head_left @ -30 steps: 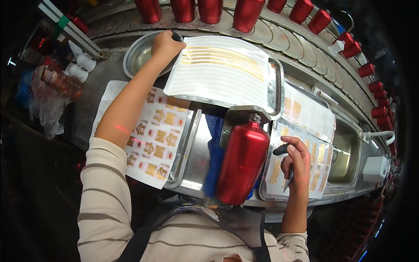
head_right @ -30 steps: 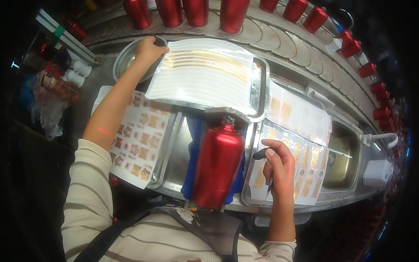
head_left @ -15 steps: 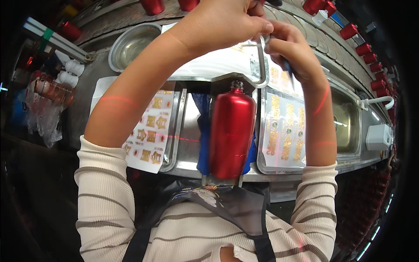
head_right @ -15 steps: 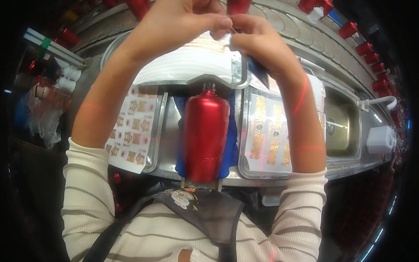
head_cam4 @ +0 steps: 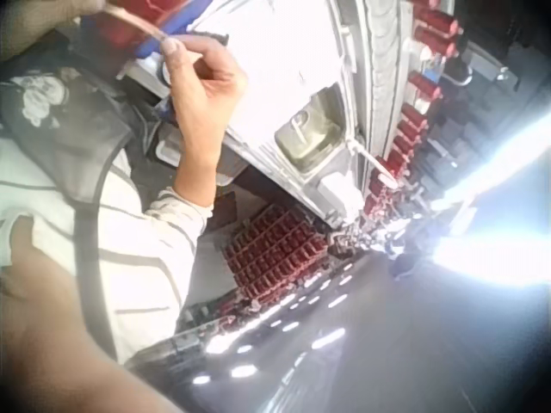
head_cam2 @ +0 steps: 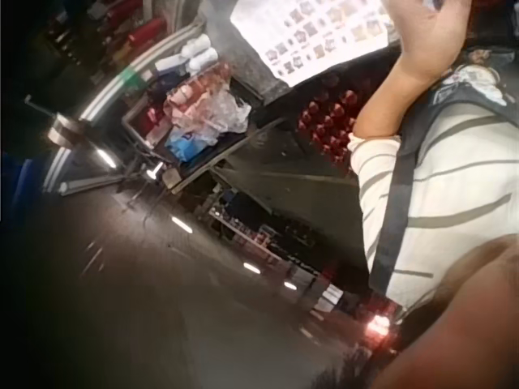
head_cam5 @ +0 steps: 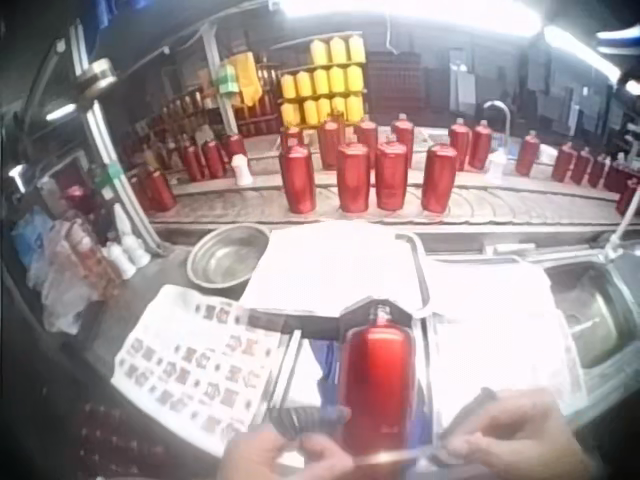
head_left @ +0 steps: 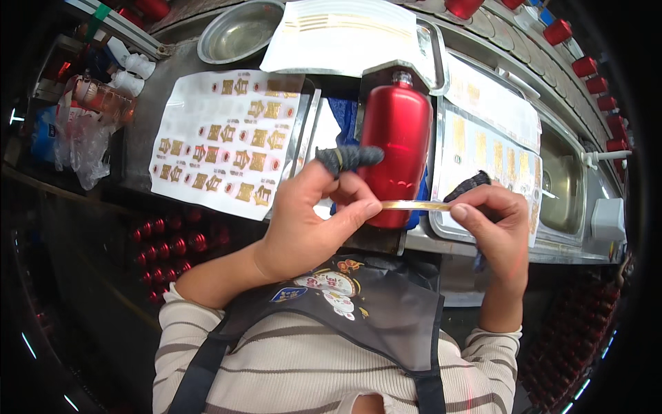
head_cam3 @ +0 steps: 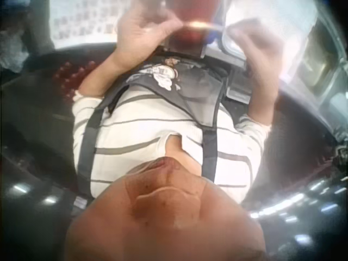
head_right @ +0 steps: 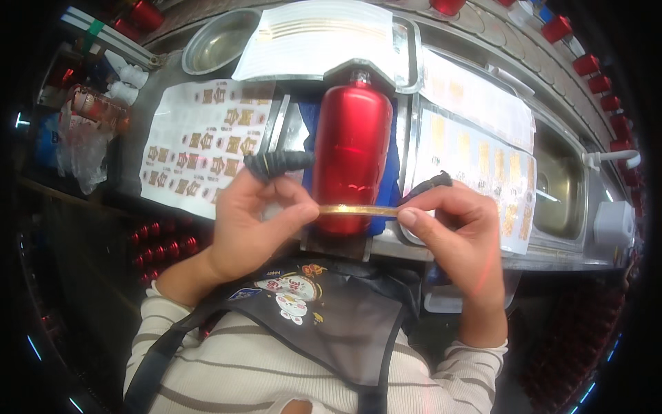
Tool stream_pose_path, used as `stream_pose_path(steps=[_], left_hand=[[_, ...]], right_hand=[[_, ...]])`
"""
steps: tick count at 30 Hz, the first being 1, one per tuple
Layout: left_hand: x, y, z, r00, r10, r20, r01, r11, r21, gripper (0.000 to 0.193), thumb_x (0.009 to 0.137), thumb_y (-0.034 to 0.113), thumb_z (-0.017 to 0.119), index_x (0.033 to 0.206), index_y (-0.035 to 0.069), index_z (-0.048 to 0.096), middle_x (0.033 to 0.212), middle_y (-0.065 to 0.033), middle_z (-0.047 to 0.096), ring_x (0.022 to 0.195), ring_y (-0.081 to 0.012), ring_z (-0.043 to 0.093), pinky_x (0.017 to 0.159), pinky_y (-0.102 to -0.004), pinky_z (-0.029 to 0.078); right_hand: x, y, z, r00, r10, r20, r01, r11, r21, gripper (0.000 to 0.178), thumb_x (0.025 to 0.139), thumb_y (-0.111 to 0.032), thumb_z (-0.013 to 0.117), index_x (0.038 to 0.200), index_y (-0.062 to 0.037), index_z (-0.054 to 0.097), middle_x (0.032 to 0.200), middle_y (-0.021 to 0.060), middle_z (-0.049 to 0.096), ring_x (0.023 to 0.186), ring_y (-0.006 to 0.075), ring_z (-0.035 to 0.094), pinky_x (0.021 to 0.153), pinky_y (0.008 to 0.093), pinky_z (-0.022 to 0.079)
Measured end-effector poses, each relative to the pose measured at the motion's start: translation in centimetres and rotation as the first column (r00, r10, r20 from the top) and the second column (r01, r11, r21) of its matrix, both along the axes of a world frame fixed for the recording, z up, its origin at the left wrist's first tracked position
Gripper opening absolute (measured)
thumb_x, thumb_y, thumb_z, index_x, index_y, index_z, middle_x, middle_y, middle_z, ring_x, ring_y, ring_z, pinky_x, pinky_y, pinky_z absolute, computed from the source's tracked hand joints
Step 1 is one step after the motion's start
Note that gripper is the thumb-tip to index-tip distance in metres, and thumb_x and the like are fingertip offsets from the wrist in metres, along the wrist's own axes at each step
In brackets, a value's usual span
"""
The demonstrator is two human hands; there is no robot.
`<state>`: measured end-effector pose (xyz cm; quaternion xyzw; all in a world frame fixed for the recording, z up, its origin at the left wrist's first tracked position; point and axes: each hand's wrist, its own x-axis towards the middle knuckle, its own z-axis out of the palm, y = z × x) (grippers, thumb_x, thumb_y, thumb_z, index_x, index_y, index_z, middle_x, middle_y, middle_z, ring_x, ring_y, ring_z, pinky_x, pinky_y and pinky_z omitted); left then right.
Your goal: The person applies gold stickers to red cylindrical bottles. They peel each sticker from a sheet, align it on the bottle, and smooth it with a blue cloth. The person repeats this process for multiple bottles, placing finished ones aside.
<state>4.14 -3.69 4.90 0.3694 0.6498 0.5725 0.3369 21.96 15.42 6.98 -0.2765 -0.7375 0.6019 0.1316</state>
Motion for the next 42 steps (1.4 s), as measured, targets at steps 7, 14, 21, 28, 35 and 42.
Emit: stream_pose_path(steps=[7, 14, 21, 28, 35, 42], left_hand=[[3.2, -3.7, -5.8, 0.974, 0.206, 0.094, -0.212, 0.975, 0.065, 0.034, 0.088, -0.001, 0.071, 0.119, -0.001, 0.058, 0.083, -0.0006, 0.066, 0.075, -0.0054, 0.059, 0.069, -0.0217, 0.048], [3.0, -2.6, -6.2, 0.983, 0.171, 0.062, -0.178, 0.973, 0.149, 0.039, 0.089, -0.001, 0.068, 0.126, -0.001, 0.055, 0.084, -0.0001, 0.065, 0.075, -0.0054, 0.059, 0.071, -0.0219, 0.048], [2.7, -2.0, -5.8, 0.991, 0.133, 0.026, -0.134, 0.990, 0.046, 0.036, 0.087, -0.002, 0.070, 0.120, 0.001, 0.055, 0.089, -0.0013, 0.064, 0.086, -0.0090, 0.061, 0.082, -0.0257, 0.048], [2.8, -1.3, -6.5, 0.984, 0.175, -0.022, -0.171, 0.976, 0.135, 0.041, 0.086, 0.000, 0.071, 0.126, 0.001, 0.058, 0.080, 0.0024, 0.064, 0.070, -0.0036, 0.053, 0.065, -0.0198, 0.044], [2.8, -1.0, -6.3, 0.986, 0.166, -0.010, -0.163, 0.979, 0.125, 0.042, 0.086, 0.001, 0.071, 0.126, 0.001, 0.058, 0.079, 0.0031, 0.062, 0.068, -0.0035, 0.051, 0.064, -0.0197, 0.043], [2.8, -0.9, -6.6, 0.984, 0.176, -0.007, -0.174, 0.976, 0.131, 0.042, 0.087, 0.001, 0.071, 0.127, 0.001, 0.057, 0.079, 0.0030, 0.062, 0.069, -0.0034, 0.051, 0.064, -0.0194, 0.043]], right_hand=[[1.5, -4.5, -5.6, 0.999, -0.032, 0.024, 0.030, 0.997, 0.075, 0.009, 0.082, -0.006, 0.074, 0.078, -0.0017, 0.068, 0.071, -0.0046, 0.057, 0.063, 0.0014, 0.047, 0.057, 0.0187, 0.034], [1.3, -5.5, -5.8, 0.989, -0.130, -0.073, 0.112, 0.970, -0.218, 0.008, 0.087, -0.002, 0.065, 0.081, -0.0016, 0.060, 0.072, -0.0056, 0.054, 0.062, -0.0015, 0.044, 0.054, 0.0170, 0.031], [1.2, -5.9, -6.2, 0.976, -0.192, -0.106, 0.169, 0.966, -0.197, 0.010, 0.088, -0.005, 0.061, 0.079, -0.0036, 0.057, 0.062, -0.0049, 0.050, 0.046, 0.0003, 0.039, 0.041, 0.0184, 0.028], [1.5, -5.4, -6.4, 0.969, -0.222, -0.111, 0.181, 0.938, -0.296, 0.008, 0.087, 0.001, 0.062, 0.080, -0.0012, 0.058, 0.076, -0.0042, 0.054, 0.067, 0.0007, 0.046, 0.059, 0.0179, 0.034], [1.6, -5.4, -6.5, 0.970, -0.230, -0.083, 0.197, 0.935, -0.296, 0.008, 0.087, 0.001, 0.062, 0.080, -0.0016, 0.058, 0.075, -0.0043, 0.054, 0.065, 0.0003, 0.044, 0.057, 0.0179, 0.032], [1.5, -5.4, -6.4, 0.966, -0.236, -0.109, 0.193, 0.931, -0.308, 0.009, 0.087, 0.001, 0.062, 0.080, -0.0023, 0.057, 0.074, -0.0045, 0.054, 0.062, -0.0007, 0.043, 0.053, 0.0171, 0.031]])
